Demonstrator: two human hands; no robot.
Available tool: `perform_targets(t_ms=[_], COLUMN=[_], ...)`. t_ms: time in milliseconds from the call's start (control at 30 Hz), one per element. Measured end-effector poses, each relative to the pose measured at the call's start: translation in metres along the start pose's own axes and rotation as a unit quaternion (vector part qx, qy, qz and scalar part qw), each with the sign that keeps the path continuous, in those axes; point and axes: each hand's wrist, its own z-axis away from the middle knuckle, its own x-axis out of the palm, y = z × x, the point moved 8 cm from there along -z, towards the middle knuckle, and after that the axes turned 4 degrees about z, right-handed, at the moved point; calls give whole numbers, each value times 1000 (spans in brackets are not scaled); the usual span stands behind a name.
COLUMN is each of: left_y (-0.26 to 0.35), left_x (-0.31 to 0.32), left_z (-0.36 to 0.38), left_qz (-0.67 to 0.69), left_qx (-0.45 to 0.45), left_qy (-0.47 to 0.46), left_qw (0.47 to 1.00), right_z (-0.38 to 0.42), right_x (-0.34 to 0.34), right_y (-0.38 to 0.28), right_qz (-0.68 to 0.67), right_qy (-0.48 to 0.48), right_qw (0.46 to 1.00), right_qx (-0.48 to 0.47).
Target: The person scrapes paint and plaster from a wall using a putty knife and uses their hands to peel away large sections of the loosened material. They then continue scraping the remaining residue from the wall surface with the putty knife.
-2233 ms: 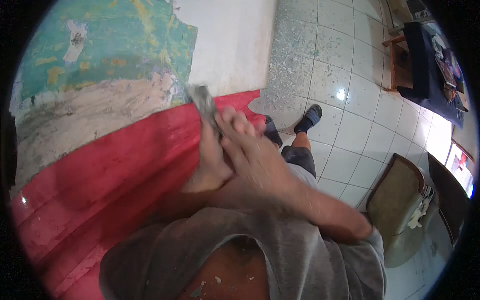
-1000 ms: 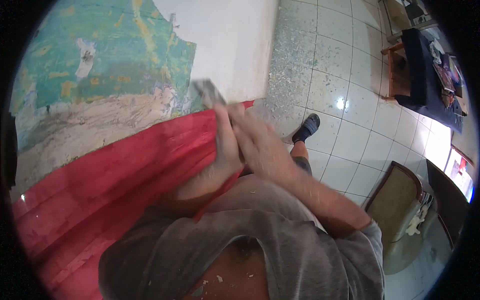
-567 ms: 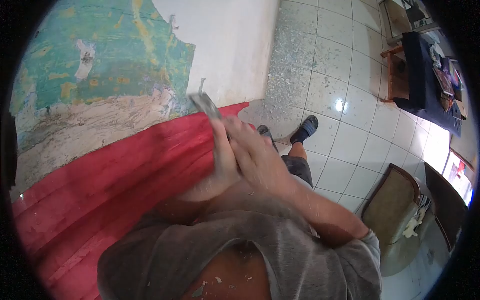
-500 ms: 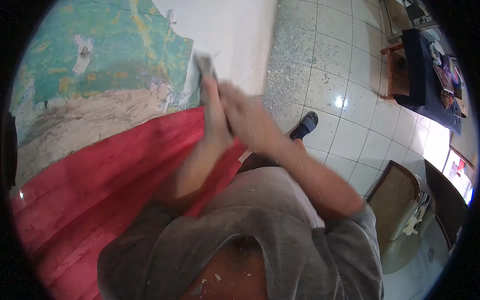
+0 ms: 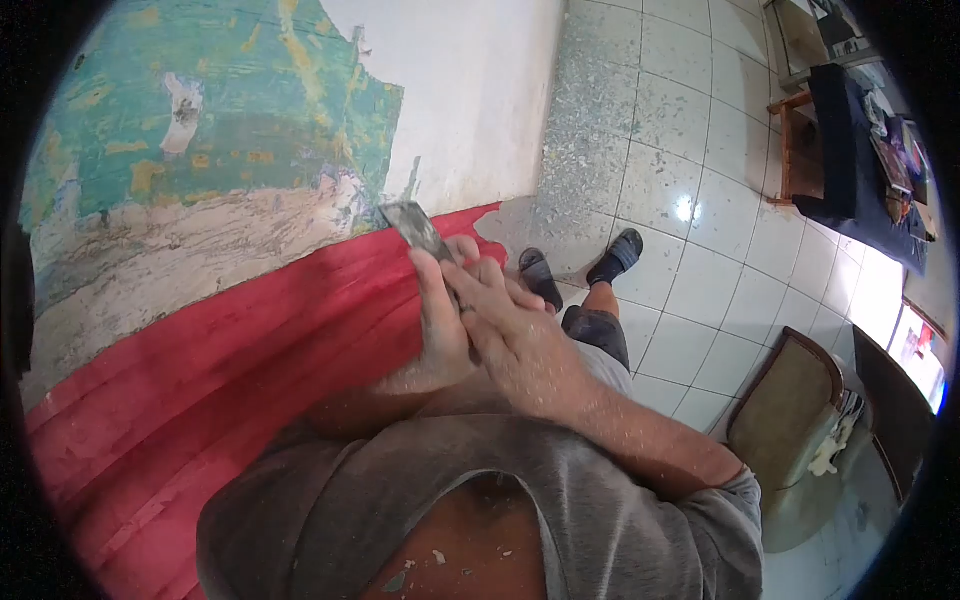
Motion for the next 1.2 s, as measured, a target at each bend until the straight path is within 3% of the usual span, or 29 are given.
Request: perform_targets(t_ms=[67,133,200,267,333,433,500,633,700,733,833,900,967,1033,1100,1200], left_y=[-10,-7,1,-1,-4,-14,-7,-2,-6,-10,-2,7,-14,-14,-8,32], left_x=[2,2,-13,-11,-8,-22,-21,-6,-9,-20,-18,1,-20,-26,-34,4], left_z=[8,-2,-25,-22,-17,-11,-24,-28,-25,-24,-31,-35,-34,-37,-36,-63], left_qz=[15,27,63,79,12,11,23,46,69,69,52,45,29,14,20,-12], left_qx=[30,28,54,25,51,33,23,29,39,37,37,39,33,35,38,30], left_qy=[-104,-79,40,36,-1,-1,25,27,6,31,44,37,54,64,67,76], left_qw=[994,996,996,996,999,999,999,998,997,996,997,998,998,997,997,997], right_z=[11,1,-24,-20,-8,-4,-28,-18,-1,-9,-34,-30,-16,-3,-30,-53], right_x=[12,12,7,0,4,6,9,-2,-1,-1,6,-3,-3,-2,-3,-14], right_y=[12,16,22,11,12,13,32,17,6,10,35,24,27,17,28,22], right_qz=[14,30,33,52,65,146,39,31,138,139,53,60,59,157,124,96], right_qy=[36,70,50,59,71,136,72,94,151,149,84,99,117,169,156,165], right_qw=[999,995,998,996,995,975,996,995,974,974,994,993,991,966,975,977], right_qx=[-29,-59,-35,-36,-27,-103,-32,-5,-100,-102,-35,-27,-10,-113,-101,-94])
